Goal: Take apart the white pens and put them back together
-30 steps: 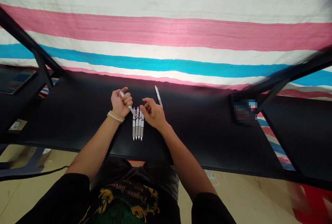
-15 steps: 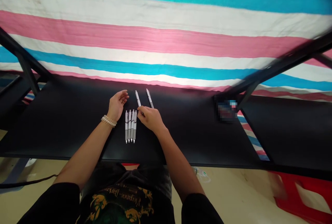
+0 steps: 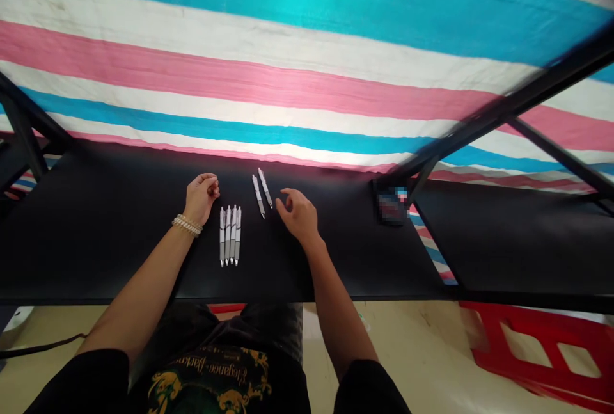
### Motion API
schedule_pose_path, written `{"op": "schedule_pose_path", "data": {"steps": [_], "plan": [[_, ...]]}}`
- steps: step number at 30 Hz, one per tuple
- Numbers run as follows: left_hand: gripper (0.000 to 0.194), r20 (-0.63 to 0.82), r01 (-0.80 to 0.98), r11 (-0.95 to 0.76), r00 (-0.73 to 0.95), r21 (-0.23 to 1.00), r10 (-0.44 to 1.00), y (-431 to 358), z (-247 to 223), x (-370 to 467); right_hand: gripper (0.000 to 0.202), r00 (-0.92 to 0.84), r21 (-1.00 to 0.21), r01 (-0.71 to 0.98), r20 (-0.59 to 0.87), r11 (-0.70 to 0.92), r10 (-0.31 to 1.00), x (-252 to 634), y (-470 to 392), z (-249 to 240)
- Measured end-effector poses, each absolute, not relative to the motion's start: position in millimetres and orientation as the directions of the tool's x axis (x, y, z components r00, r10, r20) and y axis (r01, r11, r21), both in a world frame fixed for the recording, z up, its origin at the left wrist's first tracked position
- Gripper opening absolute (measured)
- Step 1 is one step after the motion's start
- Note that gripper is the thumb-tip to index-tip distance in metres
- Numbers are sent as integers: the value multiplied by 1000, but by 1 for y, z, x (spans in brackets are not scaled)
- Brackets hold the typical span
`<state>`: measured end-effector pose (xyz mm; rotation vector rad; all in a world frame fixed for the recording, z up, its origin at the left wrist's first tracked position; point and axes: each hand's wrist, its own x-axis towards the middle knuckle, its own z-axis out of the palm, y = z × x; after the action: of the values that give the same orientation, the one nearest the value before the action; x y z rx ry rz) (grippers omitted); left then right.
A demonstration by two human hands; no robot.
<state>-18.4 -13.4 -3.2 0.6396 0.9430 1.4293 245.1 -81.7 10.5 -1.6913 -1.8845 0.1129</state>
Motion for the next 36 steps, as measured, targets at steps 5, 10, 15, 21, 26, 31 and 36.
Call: {"op": "schedule_pose_path", "data": {"steps": [5,10,15,21,26,31,36], "plan": [[17,-130,-467,55,-129,883,983,-14,-5,-13,25,139,-424,903,437,67,888,317,-100,-7],[17,-104,-425,35,-140,905,985,-15,-7,-10,24,153,-452,889,436,69,887,328,-111,-20],[17,-73,-347,19,-144,937,987,-16,-12,-12,22,-56,-530,810,354,250,933,261,-116,-5],[14,-10,-224,-14,-104,974,995,-19,-14,-11,14,-480,-565,717,26,409,877,178,-135,13],[14,24,-182,-40,-92,982,996,-21,-16,-10,12,-447,-516,755,45,404,894,170,-145,16],[16,89,-100,-93,-38,991,995,-23,-14,-8,7,-328,-633,720,50,284,943,178,-147,16],[31,99,-119,-94,33,988,995,-25,-3,-7,9,-201,-886,437,75,158,977,176,-128,21]]}}
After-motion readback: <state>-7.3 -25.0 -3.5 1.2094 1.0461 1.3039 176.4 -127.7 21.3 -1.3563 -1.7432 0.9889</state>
